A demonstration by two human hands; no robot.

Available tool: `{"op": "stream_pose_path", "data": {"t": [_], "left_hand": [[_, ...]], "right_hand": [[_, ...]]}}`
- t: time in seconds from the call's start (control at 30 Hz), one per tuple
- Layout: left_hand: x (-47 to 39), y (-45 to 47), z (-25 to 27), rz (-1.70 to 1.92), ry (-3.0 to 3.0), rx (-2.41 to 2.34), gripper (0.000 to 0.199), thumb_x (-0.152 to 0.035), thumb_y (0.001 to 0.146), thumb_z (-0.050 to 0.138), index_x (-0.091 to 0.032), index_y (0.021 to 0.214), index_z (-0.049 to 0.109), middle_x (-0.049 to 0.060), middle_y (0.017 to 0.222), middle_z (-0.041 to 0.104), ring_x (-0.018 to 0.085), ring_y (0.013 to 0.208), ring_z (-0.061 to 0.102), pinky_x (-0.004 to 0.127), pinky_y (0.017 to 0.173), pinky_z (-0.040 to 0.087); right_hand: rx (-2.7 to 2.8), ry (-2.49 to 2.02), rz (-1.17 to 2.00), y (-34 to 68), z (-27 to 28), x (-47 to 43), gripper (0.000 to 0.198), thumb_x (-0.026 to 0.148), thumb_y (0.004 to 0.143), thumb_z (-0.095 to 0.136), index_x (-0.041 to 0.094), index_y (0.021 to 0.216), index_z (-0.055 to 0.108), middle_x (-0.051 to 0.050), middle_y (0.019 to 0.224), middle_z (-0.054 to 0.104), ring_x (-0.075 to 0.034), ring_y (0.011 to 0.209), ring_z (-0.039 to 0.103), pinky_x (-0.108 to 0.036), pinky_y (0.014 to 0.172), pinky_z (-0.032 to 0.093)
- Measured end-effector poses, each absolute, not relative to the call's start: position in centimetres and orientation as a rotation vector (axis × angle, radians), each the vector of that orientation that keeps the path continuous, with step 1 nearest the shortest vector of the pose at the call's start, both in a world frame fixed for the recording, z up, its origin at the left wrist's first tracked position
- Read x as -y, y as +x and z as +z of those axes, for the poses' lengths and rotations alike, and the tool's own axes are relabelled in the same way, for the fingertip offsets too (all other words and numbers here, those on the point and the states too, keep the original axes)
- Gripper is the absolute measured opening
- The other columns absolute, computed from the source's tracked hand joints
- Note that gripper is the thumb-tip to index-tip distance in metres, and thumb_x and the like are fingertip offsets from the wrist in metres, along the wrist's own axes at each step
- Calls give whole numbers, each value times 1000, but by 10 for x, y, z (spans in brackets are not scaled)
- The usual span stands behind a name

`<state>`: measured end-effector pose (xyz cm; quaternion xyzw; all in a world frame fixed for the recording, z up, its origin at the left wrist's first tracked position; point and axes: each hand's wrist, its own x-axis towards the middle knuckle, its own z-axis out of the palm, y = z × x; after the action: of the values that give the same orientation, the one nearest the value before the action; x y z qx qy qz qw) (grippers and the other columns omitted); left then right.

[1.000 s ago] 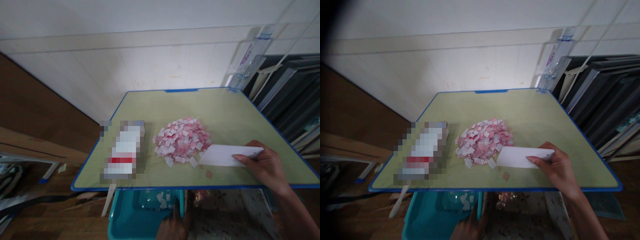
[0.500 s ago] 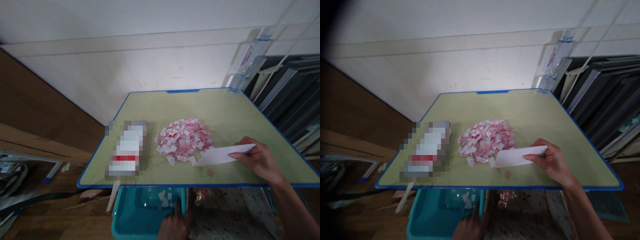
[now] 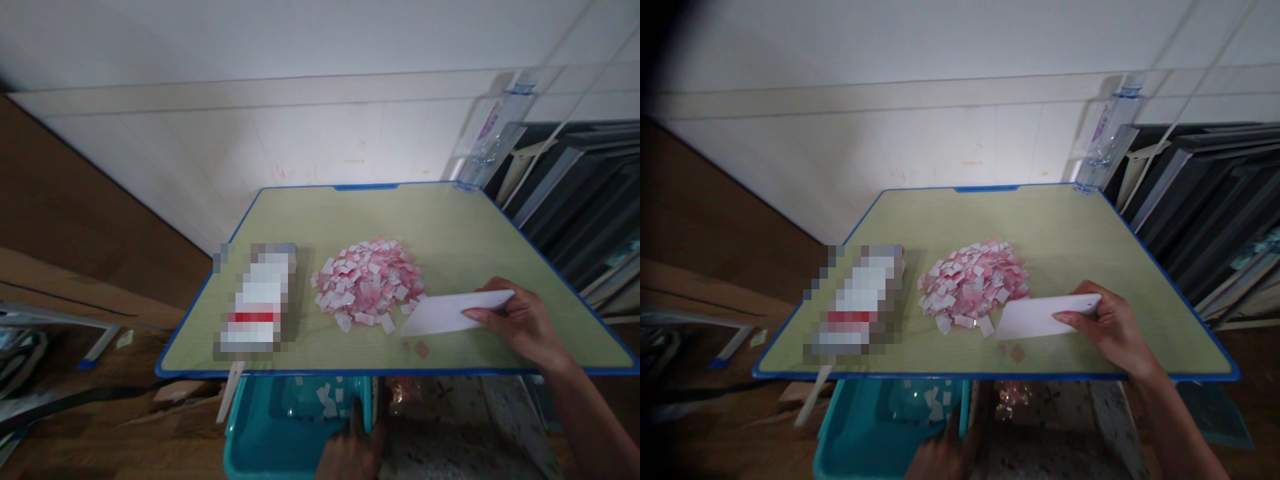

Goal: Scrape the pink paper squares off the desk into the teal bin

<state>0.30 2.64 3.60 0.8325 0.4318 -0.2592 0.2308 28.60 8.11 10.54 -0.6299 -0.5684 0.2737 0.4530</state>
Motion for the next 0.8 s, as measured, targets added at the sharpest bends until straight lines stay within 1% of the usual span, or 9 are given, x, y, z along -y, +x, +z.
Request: {"op": "stream_pose_path", "data": {"t": [0.1,0.23,0.37,0.5,0.57,0.67,0.8], "left_hand": [[-26,3,35,-718,2316,-1192,73,-9,70,49,-28,137,26,27,133,41,29,85,65,40,68,53],[-26,2,35,-717,2314,-1181,70,-10,71,49,-29,136,31,26,134,40,29,86,64,41,67,53],[-26,2,37,-703,2313,-1182,75,-5,68,48,-29,137,28,26,135,38,29,85,64,40,66,53],[-26,1,36,-690,2309,-1187,69,-4,69,45,-28,133,36,26,137,35,30,84,65,41,65,53],[-25,1,36,-675,2318,-1188,69,-6,70,45,-28,135,33,26,137,35,30,84,65,41,65,53],[-25,1,37,-655,2317,-1188,76,-5,69,47,-29,138,26,27,135,38,30,84,65,41,66,53],[-26,2,40,-629,2281,-1183,76,-4,65,50,-28,135,32,27,136,36,31,82,65,42,64,53]], "right_hand": [[1407,-1545,695,276,107,-87,29,41,65,72,21,63,51,6,50,43,-9,45,37,-22,39,27],[1439,-1508,781,262,112,-95,31,43,64,72,20,63,51,6,51,45,-8,46,39,-20,40,29],[1462,-1485,850,256,116,-99,31,42,64,72,19,63,51,6,50,45,-7,45,38,-19,40,28],[1473,-1481,898,259,116,-97,31,41,63,73,19,63,51,7,50,44,-6,45,38,-19,40,28],[1476,-1480,910,263,115,-95,30,41,63,73,19,62,52,7,50,44,-7,45,38,-19,40,28],[1475,-1483,909,267,114,-90,29,40,63,73,19,63,53,6,51,44,-7,46,40,-19,40,29],[1462,-1500,886,269,114,-84,28,41,64,72,19,64,54,5,51,45,-8,45,41,-19,40,30]]}}
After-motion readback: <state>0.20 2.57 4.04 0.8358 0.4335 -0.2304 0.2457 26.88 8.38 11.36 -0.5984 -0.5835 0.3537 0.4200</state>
